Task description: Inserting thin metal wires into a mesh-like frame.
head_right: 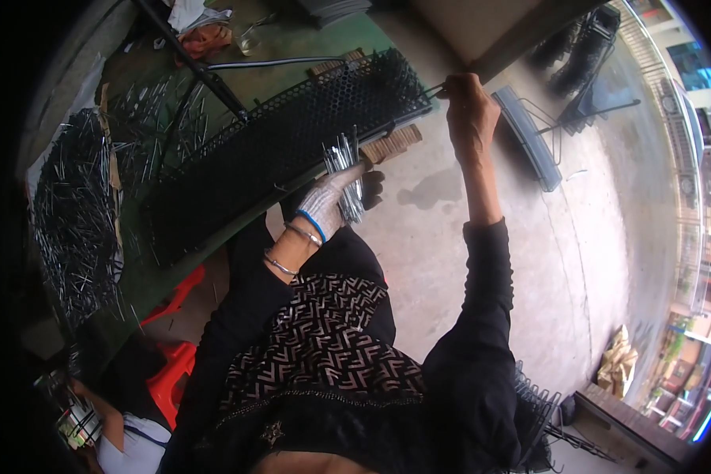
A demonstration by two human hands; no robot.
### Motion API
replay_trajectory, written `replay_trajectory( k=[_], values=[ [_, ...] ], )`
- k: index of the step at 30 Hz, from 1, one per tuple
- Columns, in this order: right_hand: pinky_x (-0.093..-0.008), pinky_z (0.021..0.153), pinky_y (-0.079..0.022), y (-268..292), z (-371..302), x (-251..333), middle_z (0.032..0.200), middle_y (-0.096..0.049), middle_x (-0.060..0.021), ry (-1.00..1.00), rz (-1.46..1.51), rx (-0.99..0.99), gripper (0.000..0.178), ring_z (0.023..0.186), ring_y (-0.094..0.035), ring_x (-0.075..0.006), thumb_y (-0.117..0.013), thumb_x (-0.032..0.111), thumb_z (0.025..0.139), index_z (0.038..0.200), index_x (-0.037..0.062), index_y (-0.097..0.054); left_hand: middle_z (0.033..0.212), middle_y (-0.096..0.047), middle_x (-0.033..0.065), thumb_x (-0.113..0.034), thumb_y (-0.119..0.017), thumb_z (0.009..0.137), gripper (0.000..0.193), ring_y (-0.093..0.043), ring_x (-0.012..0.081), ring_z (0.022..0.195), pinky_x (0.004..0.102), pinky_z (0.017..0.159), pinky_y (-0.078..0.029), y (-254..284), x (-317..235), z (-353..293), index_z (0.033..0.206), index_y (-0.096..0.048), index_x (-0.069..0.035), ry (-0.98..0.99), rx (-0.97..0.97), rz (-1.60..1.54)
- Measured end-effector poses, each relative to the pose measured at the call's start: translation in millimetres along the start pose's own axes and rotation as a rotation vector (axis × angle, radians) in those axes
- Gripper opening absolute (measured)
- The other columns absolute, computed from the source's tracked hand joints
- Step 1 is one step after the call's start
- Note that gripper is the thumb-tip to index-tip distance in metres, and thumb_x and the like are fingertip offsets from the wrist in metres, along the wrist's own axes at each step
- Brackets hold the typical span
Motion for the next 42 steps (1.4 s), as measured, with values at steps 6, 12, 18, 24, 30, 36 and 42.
replay_trajectory(
  k=[6, 12, 18, 24, 30, 36, 42],
  values=[
    [-0.0265, 0.065, -0.049, -6, 8, -4, 0.077, -0.07, -0.0053, -0.01, 0.037, 0.077, 0.011, 0.072, -0.065, -0.0134, -0.055, 0.009, 0.09, 0.092, 0.0041, -0.065, 0.1, -0.065, 0.0155, -0.019, -0.059, 0.092, 0.027, -0.066, 0.0271, 0.088, 0.0419, 0.075, -0.057, -1, 1, -1, 0.112, -0.056, -0.003, 0.012, 0.022, -0.06],
    [-0.0269, 0.064, -0.049, -8, 9, 3, 0.076, -0.069, -0.0054, 0.082, 0.003, 0.103, 0.011, 0.071, -0.065, -0.0145, -0.054, 0.01, 0.09, 0.091, 0.0052, -0.064, 0.095, -0.066, 0.0127, -0.024, -0.057, 0.092, 0.025, -0.066, 0.0251, 0.081, 0.0404, 0.064, -0.057, -4, -1, -5, 0.111, -0.059, -0.007, 0.02, -0.027, -0.03],
    [-0.0268, 0.068, -0.05, -25, 2, -11, 0.078, -0.069, -0.0053, 0.06, 0.055, 0.171, 0.01, 0.074, -0.067, -0.0158, -0.054, 0.008, 0.09, 0.092, 0.0054, -0.064, 0.089, -0.065, 0.0112, -0.025, -0.058, 0.091, 0.025, -0.066, 0.0226, 0.076, 0.0399, 0.061, -0.058, -5, 1, -5, 0.109, -0.059, -0.008, 0.004, -0.049, -0.047],
    [-0.0271, 0.073, -0.051, -37, -3, -18, 0.089, -0.068, -0.0086, 0.207, 0.046, 0.32, 0.016, 0.081, -0.066, -0.0164, -0.052, -0.003, 0.087, 0.093, 0.0023, -0.065, 0.082, -0.063, 0.008, -0.022, -0.06, 0.091, 0.022, -0.063, 0.0179, 0.071, 0.037, 0.06, -0.057, -2, -1, -9, 0.106, -0.058, -0.006, -0.032, -0.095, -0.009],
    [-0.0287, 0.071, -0.05, -36, -3, -26, 0.091, -0.067, -0.0092, 0.113, 0.035, 0.167, 0.019, 0.081, -0.066, -0.0205, -0.053, 0.004, 0.088, 0.099, 0.0061, -0.069, 0.075, -0.064, 0.0067, -0.022, -0.06, 0.091, 0.019, -0.059, 0.0129, 0.057, 0.0266, 0.045, -0.049, -8, -9, -18, 0.1, -0.059, -0.006, -0.091, -0.123, 0.019],
    [-0.0362, 0.07, -0.05, -38, -9, -33, 0.093, -0.068, -0.0125, 0.018, -0.372, 0.116, 0.03, 0.08, -0.065, -0.0309, -0.056, 0.035, 0.091, 0.099, 0.0101, -0.071, 0.074, -0.066, 0.006, -0.023, -0.059, 0.092, 0.018, -0.058, 0.01, 0.055, 0.0231, 0.043, -0.044, -19, -14, -25, 0.099, -0.062, -0.006, -0.103, -0.109, 0.066],
    [-0.0285, 0.067, -0.047, -43, -37, 9, 0.085, -0.065, -0.0141, -0.317, 0.266, 0.468, 0.047, 0.073, -0.059, -0.0143, -0.058, 0.045, 0.091, 0.097, -0.0009, -0.068, 0.081, -0.068, 0.006, -0.027, -0.063, 0.09, 0.025, -0.062, 0.0106, 0.063, 0.0214, 0.049, -0.046, -18, -19, -35, 0.103, -0.063, -0.006, -0.108, -0.127, 0.216]
  ],
)
Point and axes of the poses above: each hand's wrist, its own z-axis towards the middle knuckle, its own y-axis out of the back of the hand, x = y × z, the point moved 6 cm from there along z, towards the middle knuckle
